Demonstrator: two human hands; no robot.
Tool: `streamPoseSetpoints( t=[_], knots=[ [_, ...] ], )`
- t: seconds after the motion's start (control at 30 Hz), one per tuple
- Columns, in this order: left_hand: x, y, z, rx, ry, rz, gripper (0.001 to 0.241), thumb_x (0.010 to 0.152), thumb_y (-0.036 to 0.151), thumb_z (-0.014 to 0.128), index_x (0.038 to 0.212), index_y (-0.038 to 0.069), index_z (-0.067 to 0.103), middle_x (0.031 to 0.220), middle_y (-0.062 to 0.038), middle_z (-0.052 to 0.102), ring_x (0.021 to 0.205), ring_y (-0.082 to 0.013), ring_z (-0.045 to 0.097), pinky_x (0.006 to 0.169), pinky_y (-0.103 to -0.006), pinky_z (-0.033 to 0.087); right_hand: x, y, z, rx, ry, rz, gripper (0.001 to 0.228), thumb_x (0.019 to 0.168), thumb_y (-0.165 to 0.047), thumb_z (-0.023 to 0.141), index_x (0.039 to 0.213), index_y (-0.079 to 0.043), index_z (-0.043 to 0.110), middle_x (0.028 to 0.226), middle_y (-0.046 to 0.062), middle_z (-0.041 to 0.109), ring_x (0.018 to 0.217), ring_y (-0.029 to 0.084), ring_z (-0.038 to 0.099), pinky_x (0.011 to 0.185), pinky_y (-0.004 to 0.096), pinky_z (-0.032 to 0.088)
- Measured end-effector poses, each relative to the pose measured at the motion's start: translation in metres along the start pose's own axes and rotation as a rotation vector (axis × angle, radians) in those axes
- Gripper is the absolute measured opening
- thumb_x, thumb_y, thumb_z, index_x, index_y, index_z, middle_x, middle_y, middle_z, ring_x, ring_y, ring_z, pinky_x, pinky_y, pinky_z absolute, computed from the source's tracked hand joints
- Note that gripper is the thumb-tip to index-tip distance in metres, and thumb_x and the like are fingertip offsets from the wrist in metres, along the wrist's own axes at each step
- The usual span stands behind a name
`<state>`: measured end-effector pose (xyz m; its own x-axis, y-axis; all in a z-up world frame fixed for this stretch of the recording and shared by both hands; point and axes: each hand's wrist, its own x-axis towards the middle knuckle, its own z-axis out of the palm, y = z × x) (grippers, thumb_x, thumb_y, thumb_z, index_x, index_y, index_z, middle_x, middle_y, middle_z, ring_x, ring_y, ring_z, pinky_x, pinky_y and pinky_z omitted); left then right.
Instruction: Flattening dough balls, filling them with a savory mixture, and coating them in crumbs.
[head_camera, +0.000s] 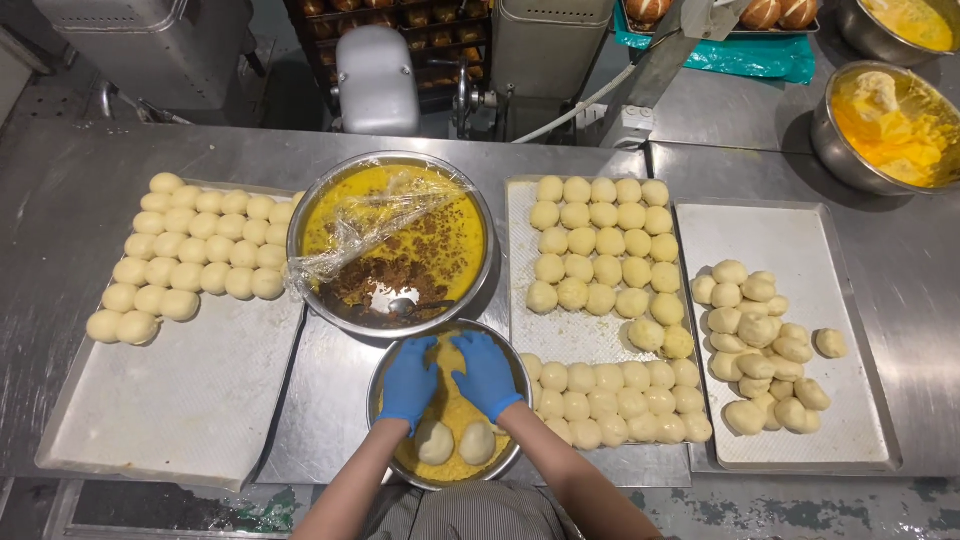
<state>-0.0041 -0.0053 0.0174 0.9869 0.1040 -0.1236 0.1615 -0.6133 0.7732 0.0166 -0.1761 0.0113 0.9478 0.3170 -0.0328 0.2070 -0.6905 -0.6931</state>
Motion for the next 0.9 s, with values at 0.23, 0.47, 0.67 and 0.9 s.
streamPoseSetpoints(
  t=[0.23,0.47,0.67,0.9],
  knots=[
    [-0.01,0.022,-0.021,-0.076,-0.056,-0.073,0.051,0.087,0.014,0.063,0.138,0.013,0.058,0.126,-0.011,0.068,0.109,-0.0317,0.068,0.094,-0.041,0.053,0.011,0.028,0.019,0.044,-0.069,0.049,0.058,0.084,-0.018,0.078,0.137,-0.008,0.057,0.133,0.021,0.055,0.124,0.043,0.053,0.105,0.048,0.046],
    [-0.01,-0.021,0.009,-0.08,-0.104,0.018,0.048,0.088,0.005,0.058,0.136,0.01,0.061,0.128,-0.015,0.069,0.117,-0.0329,0.066,0.102,-0.0411,0.051,-0.003,0.004,-0.009,0.061,-0.1,0.032,0.062,0.076,-0.027,0.076,0.133,-0.008,0.061,0.13,0.022,0.058,0.115,0.042,0.059,0.098,0.046,0.05],
    [-0.014,0.024,-0.014,0.074,-0.321,0.186,0.063,0.075,0.005,0.075,0.136,0.011,0.057,0.129,-0.017,0.064,0.118,-0.0387,0.059,0.103,-0.0454,0.047,-0.014,0.011,-0.006,0.081,-0.184,0.318,0.054,0.092,-0.044,0.077,0.13,-0.008,0.064,0.121,0.02,0.07,0.117,0.037,0.065,0.102,0.042,0.051],
    [-0.002,0.012,-0.005,-0.08,-0.317,0.017,0.076,0.079,0.002,0.067,0.149,0.013,0.042,0.12,-0.016,0.065,0.11,-0.0335,0.065,0.098,-0.0421,0.052,-0.022,-0.011,-0.023,0.136,-0.139,-0.02,0.056,0.079,-0.02,0.079,0.13,-0.007,0.06,0.122,0.018,0.065,0.114,0.038,0.062,0.098,0.045,0.05]
  ],
)
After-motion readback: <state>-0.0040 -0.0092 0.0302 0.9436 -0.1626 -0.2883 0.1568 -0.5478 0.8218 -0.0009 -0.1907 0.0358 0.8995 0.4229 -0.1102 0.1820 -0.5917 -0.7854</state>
